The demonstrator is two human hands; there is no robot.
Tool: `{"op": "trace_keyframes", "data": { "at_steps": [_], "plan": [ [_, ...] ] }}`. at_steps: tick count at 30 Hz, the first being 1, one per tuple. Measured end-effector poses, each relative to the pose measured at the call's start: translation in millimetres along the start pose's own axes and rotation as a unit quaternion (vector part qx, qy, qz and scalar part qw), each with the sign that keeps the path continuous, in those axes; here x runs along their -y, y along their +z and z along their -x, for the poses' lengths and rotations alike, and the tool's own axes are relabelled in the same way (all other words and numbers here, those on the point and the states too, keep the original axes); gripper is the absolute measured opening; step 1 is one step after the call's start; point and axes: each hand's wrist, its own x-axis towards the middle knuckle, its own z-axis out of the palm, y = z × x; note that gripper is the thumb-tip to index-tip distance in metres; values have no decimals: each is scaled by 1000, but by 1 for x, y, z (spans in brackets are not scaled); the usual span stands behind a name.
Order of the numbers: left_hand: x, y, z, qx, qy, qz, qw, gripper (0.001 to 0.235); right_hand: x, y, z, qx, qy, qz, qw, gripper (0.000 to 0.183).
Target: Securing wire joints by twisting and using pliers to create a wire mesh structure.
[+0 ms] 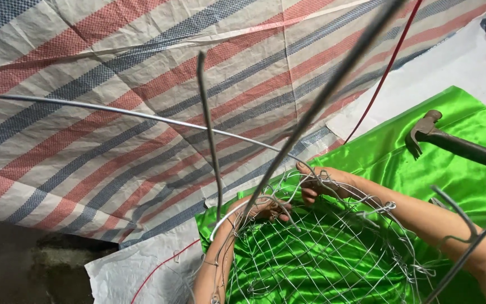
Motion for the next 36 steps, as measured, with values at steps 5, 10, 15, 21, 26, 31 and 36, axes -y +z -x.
{"op": "trace_keyframes", "data": {
  "at_steps": [5,10,15,21,26,31,36],
  "plan": [
    [2,2,0,-70,-45,52,995,43,-6,-15,9,63,-78,48,994,25],
    [-1,-5,-5,-79,-107,-8,991,42,3,-1,5,-29,1,31,999,54],
    [-44,37,10,-121,-115,-230,959,38,-21,-46,-6,83,-45,49,994,31],
    [-26,26,9,-134,-95,-120,979,46,-3,-12,1,45,-23,100,994,43],
    [-47,39,12,-100,-134,-212,963,50,16,11,5,-46,70,188,979,78],
    [-59,49,23,-209,-88,-257,940,42,28,15,11,-75,123,193,970,67],
    [-22,15,29,-230,-40,-247,941,33,30,28,15,-122,136,186,966,66]
  ]
}}
